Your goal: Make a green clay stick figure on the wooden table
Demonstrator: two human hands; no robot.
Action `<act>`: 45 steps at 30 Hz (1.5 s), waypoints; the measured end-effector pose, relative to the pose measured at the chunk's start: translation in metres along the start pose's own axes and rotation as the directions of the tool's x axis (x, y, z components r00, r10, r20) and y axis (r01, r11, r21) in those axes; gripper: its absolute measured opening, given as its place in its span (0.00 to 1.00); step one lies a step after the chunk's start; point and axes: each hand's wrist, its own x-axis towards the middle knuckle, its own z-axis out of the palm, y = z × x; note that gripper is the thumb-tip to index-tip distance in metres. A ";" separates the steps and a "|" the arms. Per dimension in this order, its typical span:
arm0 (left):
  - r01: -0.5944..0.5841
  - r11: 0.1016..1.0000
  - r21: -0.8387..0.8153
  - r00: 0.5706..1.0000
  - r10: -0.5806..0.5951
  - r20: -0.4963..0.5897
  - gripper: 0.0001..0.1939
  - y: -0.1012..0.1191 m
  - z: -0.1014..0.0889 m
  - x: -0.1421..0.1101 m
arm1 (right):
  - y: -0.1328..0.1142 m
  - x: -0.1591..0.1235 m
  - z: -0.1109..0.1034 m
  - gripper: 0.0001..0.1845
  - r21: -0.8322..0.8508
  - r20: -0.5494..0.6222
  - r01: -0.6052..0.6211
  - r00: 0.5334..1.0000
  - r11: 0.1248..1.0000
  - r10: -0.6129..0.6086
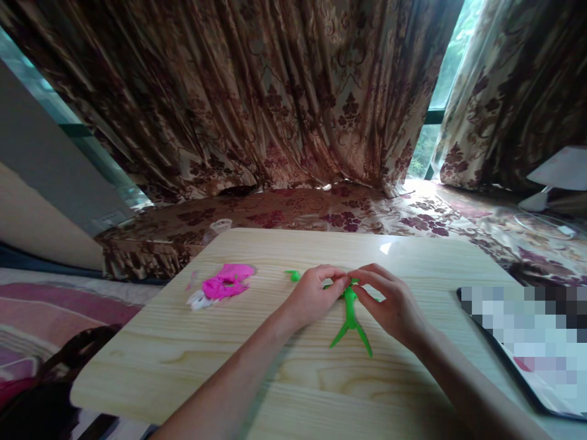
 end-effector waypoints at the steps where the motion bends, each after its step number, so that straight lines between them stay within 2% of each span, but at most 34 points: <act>1: -0.005 1.000 0.006 1.000 0.005 0.005 0.12 0.000 0.000 0.000 | 0.000 0.000 0.000 0.13 0.000 0.004 0.002 1.000 1.000 -0.002; 5: -0.027 1.000 -0.004 1.000 0.027 0.003 0.11 0.000 0.003 -0.001 | -0.001 0.001 0.000 0.10 -0.006 -0.008 -0.013 1.000 1.000 0.013; 11: -0.032 0.999 -0.006 0.999 0.032 -0.015 0.11 0.002 0.006 -0.003 | -0.003 0.002 0.001 0.12 0.007 0.001 0.011 1.000 1.000 -0.011; 18: 0.003 1.000 0.007 1.000 -0.003 0.000 0.12 0.002 0.006 -0.003 | 0.001 0.000 0.002 0.08 -0.004 -0.007 -0.013 1.000 1.000 0.013; 23: 0.030 0.999 -0.033 0.999 -0.031 -0.014 0.11 0.002 0.005 -0.003 | -0.001 0.001 0.000 0.10 0.007 -0.018 0.013 1.000 1.000 -0.013; 30: -0.037 0.998 -0.050 0.999 0.037 0.000 0.12 0.002 0.004 -0.002 | -0.003 0.004 -0.001 0.09 0.051 -0.025 -0.015 1.000 0.999 0.016; 33: -0.025 1.000 -0.014 0.999 0.025 -0.031 0.11 0.001 0.004 -0.002 | -0.001 0.003 -0.001 0.09 0.033 -0.040 0.003 0.999 0.999 -0.002; 38: -0.009 1.000 -0.029 1.000 0.008 -0.021 0.11 0.000 0.005 -0.002 | -0.001 0.000 0.000 0.07 0.028 -0.036 0.002 0.999 1.000 -0.001; 45: 0.034 0.997 -0.076 0.999 -0.037 -0.034 0.11 -0.001 0.004 -0.003 | -0.003 0.002 0.001 0.11 0.053 -0.035 0.014 0.999 0.998 -0.012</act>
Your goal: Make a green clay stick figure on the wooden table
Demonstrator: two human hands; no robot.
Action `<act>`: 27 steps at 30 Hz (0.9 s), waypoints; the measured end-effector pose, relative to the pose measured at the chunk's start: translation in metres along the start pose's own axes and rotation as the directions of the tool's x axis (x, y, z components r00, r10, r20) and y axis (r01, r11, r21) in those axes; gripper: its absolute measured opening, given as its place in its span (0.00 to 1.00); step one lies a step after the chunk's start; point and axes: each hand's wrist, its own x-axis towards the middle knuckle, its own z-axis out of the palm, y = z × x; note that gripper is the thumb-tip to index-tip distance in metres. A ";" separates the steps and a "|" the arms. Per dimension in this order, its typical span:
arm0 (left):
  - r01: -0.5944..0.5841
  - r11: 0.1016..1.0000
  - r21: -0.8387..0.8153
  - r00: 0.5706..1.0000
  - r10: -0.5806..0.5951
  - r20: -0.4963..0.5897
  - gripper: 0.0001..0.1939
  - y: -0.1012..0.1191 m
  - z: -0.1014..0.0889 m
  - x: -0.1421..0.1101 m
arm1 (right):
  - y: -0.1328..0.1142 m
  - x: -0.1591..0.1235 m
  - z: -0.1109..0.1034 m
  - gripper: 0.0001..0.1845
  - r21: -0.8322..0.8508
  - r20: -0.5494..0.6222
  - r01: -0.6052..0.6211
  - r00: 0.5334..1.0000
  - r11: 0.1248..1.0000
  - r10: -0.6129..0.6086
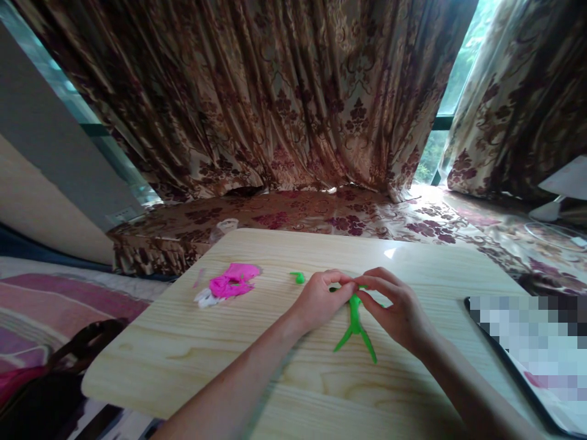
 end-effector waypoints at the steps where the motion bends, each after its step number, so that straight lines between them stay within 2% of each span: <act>1: 0.010 1.000 -0.020 1.000 -0.009 0.015 0.12 0.000 0.000 0.000 | 0.000 0.000 0.000 0.10 0.004 0.005 0.004 1.000 1.000 -0.004; 5: 0.020 0.997 -0.078 0.997 -0.015 0.070 0.13 0.000 0.000 0.000 | 0.002 -0.001 -0.002 0.07 0.005 -0.014 -0.013 1.000 1.000 0.013; 10: 0.007 0.998 -0.054 0.998 -0.004 0.055 0.13 -0.003 0.000 0.001 | 0.001 -0.001 -0.004 0.06 0.026 -0.034 -0.054 0.998 0.998 0.055; 15: -0.052 0.983 0.178 0.995 0.065 -0.073 0.11 -0.009 -0.011 0.006 | 0.005 0.001 -0.009 0.05 0.003 -0.176 -0.116 0.978 0.993 0.115; 19: -0.058 0.903 0.425 0.970 0.151 -0.189 0.11 -0.025 -0.025 0.012 | 0.014 0.002 -0.016 0.06 0.048 -0.304 -0.213 0.928 0.976 0.217; 22: -0.036 0.787 0.616 0.973 0.169 -0.159 0.12 -0.038 -0.029 0.013 | 0.020 0.003 -0.018 0.09 0.122 -0.333 -0.256 0.900 0.959 0.282; 25: -0.012 0.690 0.724 0.985 0.132 -0.109 0.09 -0.046 -0.027 0.011 | 0.022 0.002 -0.017 0.05 0.146 -0.287 -0.263 0.911 0.954 0.295; 27: 0.002 0.676 0.737 0.988 0.111 -0.104 0.10 -0.049 -0.025 0.009 | 0.023 0.001 -0.015 0.04 0.141 -0.246 -0.261 0.925 0.955 0.290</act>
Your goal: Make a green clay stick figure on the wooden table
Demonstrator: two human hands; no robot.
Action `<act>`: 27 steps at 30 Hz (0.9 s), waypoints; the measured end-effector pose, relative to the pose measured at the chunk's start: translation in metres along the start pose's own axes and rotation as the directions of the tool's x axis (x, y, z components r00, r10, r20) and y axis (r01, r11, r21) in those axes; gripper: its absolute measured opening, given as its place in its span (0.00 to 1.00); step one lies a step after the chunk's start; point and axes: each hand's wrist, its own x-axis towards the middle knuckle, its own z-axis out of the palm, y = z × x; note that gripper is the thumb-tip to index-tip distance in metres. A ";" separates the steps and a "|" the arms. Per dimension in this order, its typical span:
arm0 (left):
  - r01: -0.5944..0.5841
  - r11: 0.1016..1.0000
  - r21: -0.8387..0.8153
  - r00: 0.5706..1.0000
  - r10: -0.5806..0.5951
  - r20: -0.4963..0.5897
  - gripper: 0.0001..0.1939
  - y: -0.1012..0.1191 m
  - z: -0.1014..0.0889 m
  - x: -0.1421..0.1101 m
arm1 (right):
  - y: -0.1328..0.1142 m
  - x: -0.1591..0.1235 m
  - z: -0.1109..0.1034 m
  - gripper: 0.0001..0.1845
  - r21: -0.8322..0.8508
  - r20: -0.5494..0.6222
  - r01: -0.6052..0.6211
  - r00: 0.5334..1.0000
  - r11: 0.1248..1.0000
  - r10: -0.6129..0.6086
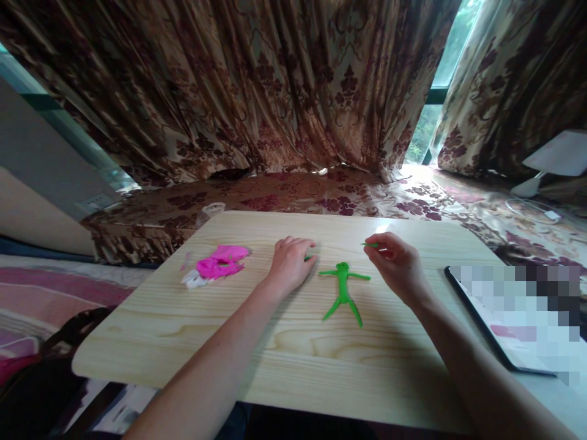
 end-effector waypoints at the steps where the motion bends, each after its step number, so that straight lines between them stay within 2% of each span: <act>1: 0.000 1.000 -0.002 1.000 0.000 0.007 0.10 0.000 0.001 -0.001 | 0.000 -0.001 0.000 0.04 -0.002 0.012 0.005 1.000 1.000 -0.005; 4: -0.025 1.000 0.012 0.999 0.024 0.040 0.06 0.000 0.000 -0.003 | -0.001 -0.002 0.001 0.06 -0.015 0.030 0.019 0.999 1.000 -0.019; 7: -0.057 0.997 0.042 0.997 0.055 0.059 0.09 0.001 -0.003 -0.003 | -0.004 -0.002 0.000 0.07 -0.032 0.043 0.006 0.999 0.999 -0.005; 13: -0.080 0.997 0.011 0.996 0.081 -0.033 0.09 0.011 -0.011 -0.001 | -0.005 -0.002 -0.001 0.10 -0.023 0.049 -0.054 0.997 0.998 0.055; 17: -0.071 0.997 -0.007 0.997 0.071 -0.019 0.09 0.025 -0.019 -0.004 | 0.007 -0.001 -0.002 0.09 -0.108 0.086 -0.015 0.996 0.994 0.024; 20: -0.031 0.999 -0.010 0.999 0.032 0.044 0.11 0.043 -0.022 -0.014 | 0.019 0.000 -0.004 0.08 -0.225 0.127 0.049 0.992 0.973 -0.020; 23: 0.054 0.998 0.033 0.989 -0.058 0.140 0.16 0.066 -0.019 -0.027 | 0.029 0.001 -0.005 0.09 -0.297 0.142 0.059 0.990 0.953 -0.018; 27: 0.142 0.982 0.124 0.978 -0.159 0.137 0.19 0.088 -0.008 -0.034 | 0.034 0.001 -0.004 0.11 -0.333 0.165 0.040 0.986 0.942 0.016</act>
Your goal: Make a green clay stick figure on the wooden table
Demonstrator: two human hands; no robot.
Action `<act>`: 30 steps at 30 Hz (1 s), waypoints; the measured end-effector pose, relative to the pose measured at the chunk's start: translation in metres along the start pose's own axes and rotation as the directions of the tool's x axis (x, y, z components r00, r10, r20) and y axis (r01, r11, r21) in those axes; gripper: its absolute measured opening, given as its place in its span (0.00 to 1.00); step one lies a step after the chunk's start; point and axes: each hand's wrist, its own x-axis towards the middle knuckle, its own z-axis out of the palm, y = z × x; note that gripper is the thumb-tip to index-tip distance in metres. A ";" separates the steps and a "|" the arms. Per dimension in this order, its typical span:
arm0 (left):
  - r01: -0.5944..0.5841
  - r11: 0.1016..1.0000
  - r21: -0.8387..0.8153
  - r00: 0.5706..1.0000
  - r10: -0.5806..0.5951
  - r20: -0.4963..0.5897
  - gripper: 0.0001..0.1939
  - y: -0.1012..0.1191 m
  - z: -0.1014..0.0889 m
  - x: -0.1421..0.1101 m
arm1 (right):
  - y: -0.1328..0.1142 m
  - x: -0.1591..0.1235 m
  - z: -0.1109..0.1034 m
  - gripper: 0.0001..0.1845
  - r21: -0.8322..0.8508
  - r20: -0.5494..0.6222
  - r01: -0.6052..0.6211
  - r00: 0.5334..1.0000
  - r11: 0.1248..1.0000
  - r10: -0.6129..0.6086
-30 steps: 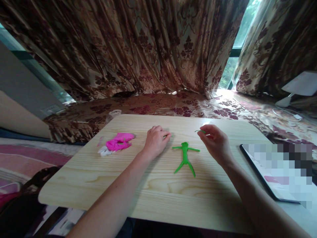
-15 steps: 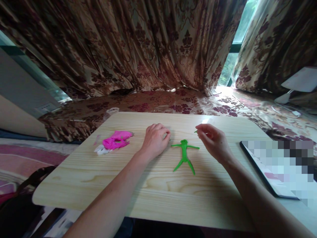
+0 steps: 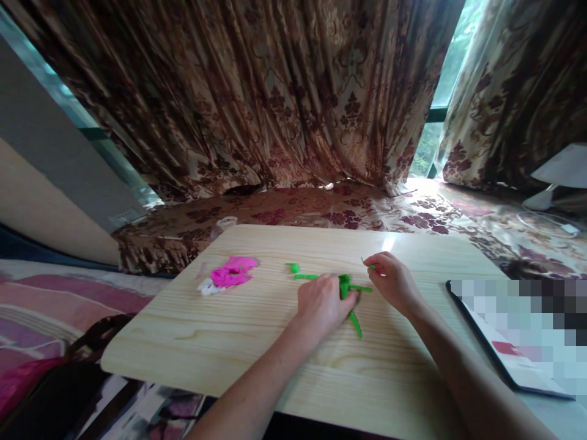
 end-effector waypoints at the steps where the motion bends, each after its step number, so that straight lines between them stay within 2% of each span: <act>1: 0.024 1.000 0.013 1.000 -0.024 -0.004 0.18 0.003 0.002 0.000 | 0.000 0.000 0.000 0.11 -0.004 0.005 -0.001 1.000 1.000 0.001; 9: 0.133 0.991 -0.006 0.985 -0.133 -0.108 0.08 0.011 0.005 0.000 | 0.003 -0.001 -0.003 0.12 -0.035 0.000 -0.014 1.000 0.999 0.014; 14: 0.076 0.968 -0.237 0.955 -0.139 -0.261 0.06 0.010 -0.014 0.004 | 0.001 -0.004 -0.002 0.09 -0.053 0.054 -0.014 0.998 0.999 0.017; 17: -0.015 0.897 -0.441 0.924 -0.156 -0.349 0.07 0.011 -0.026 0.014 | -0.004 -0.005 -0.003 0.09 -0.056 0.068 0.006 0.998 0.998 -0.002; 20: -0.101 0.733 -0.672 0.908 -0.208 -0.364 0.09 0.013 -0.030 0.029 | -0.013 -0.002 -0.008 0.11 -0.006 -0.015 0.031 0.999 0.999 -0.031; 23: -0.115 0.508 -0.854 0.920 -0.270 -0.285 0.10 0.014 -0.024 0.045 | -0.025 0.001 -0.014 0.11 0.166 -0.114 0.049 0.993 0.985 -0.030; 25: -0.087 0.370 -0.925 0.928 -0.307 -0.210 0.11 0.014 -0.018 0.054 | -0.035 0.002 -0.016 0.11 0.322 -0.098 0.019 0.995 0.947 0.013; 27: -0.044 0.237 -0.971 0.936 -0.329 -0.123 0.12 0.016 -0.012 0.060 | -0.044 0.002 -0.015 0.12 0.460 -0.031 -0.037 0.998 0.887 0.058; 30: 0.030 0.037 -0.999 0.946 -0.323 0.016 0.13 0.023 -0.005 0.060 | -0.053 0.002 -0.010 0.15 0.592 0.051 -0.104 0.994 0.799 0.092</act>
